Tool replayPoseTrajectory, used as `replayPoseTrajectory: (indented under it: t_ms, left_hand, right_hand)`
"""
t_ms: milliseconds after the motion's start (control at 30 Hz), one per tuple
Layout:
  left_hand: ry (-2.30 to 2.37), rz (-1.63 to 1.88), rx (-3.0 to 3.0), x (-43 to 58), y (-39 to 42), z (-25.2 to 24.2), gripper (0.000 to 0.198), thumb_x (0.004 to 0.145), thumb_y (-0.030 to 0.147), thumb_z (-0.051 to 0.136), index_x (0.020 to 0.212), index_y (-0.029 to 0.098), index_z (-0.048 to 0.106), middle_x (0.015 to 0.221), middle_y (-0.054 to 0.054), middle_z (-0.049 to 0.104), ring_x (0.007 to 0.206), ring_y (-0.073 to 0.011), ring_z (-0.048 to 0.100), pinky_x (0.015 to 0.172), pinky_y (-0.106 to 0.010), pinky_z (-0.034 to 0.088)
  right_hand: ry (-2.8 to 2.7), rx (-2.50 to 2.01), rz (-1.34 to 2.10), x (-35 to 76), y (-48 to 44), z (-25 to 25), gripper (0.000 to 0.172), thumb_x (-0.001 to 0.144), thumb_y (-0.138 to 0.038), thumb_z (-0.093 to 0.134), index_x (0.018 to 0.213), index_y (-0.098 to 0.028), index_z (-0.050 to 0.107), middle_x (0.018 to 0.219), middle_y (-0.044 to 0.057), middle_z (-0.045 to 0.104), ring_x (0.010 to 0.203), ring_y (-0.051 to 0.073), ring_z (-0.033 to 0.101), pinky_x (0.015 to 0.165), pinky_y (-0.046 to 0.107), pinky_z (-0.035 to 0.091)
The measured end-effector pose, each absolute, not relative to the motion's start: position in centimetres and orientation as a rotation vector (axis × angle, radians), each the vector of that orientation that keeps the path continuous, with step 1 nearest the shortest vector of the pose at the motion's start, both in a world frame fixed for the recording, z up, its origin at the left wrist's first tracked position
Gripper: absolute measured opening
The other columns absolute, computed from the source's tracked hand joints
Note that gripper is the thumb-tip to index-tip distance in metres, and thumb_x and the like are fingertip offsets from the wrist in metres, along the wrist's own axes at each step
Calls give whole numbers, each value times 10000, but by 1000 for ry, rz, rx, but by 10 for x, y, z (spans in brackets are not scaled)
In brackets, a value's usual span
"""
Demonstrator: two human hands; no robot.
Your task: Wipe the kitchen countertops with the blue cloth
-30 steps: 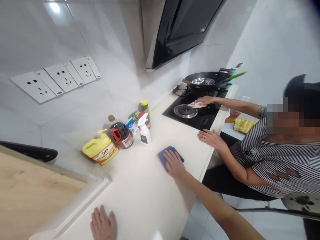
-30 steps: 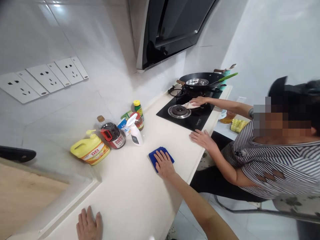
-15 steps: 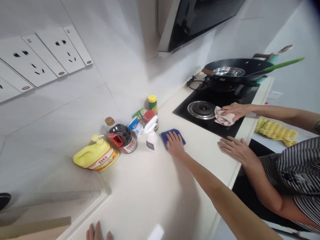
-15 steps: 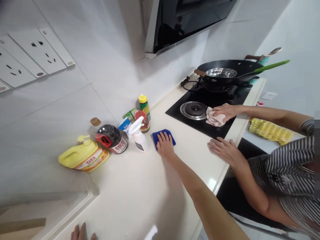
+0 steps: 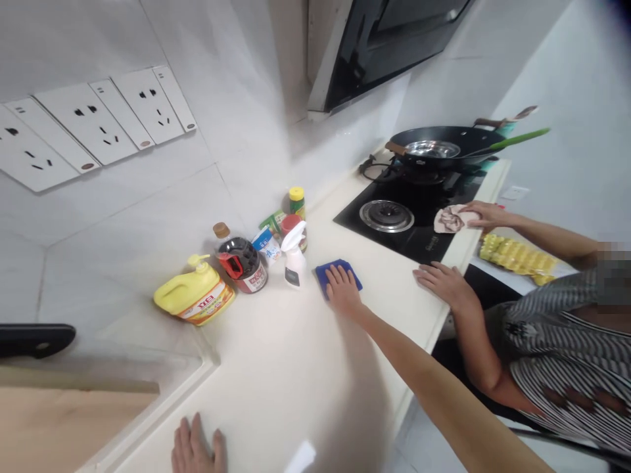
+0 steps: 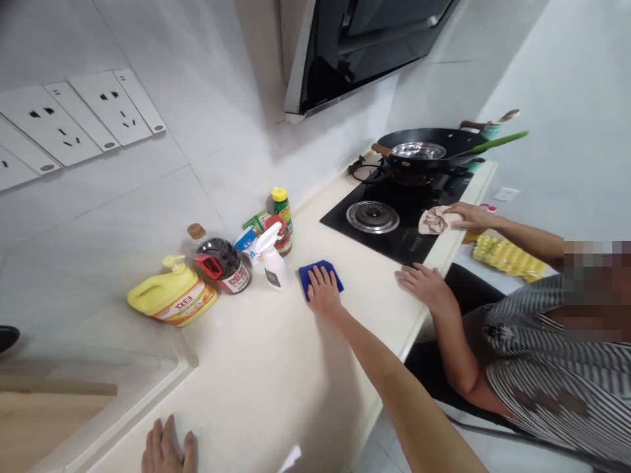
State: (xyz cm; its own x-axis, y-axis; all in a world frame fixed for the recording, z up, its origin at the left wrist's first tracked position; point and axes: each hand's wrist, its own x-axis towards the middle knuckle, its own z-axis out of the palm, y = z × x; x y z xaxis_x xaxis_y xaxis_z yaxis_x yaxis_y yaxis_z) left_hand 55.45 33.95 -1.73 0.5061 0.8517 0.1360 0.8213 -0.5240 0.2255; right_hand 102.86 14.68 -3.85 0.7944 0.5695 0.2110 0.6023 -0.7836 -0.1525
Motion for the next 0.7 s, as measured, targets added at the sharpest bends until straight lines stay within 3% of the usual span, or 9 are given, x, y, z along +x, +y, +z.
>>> replayPoseTrajectory:
  t_ms: [400,700]
  left_hand:
    - [1375,400,2618,560,330,-4,736,937,505,220,1449,7,398,1540,-285,328,1478,-391,219,1187,-579,208]
    - [1279,522,2677,559,327,1,707,933,470,250,1434,-7,400,1518,-316,337,1465,-403,233,1149,-592,252]
  right_hand:
    - [-1084,-2642,-150,813,62,-32,622,966,-341,368,1563,-194,274,1628,63,247,1511,296,175,1235,567,90]
    - [-1512,-2347,168,680,42,-8,686,952,-355,437,1581,-212,203,1651,49,135,1527,293,86,1245,565,94]
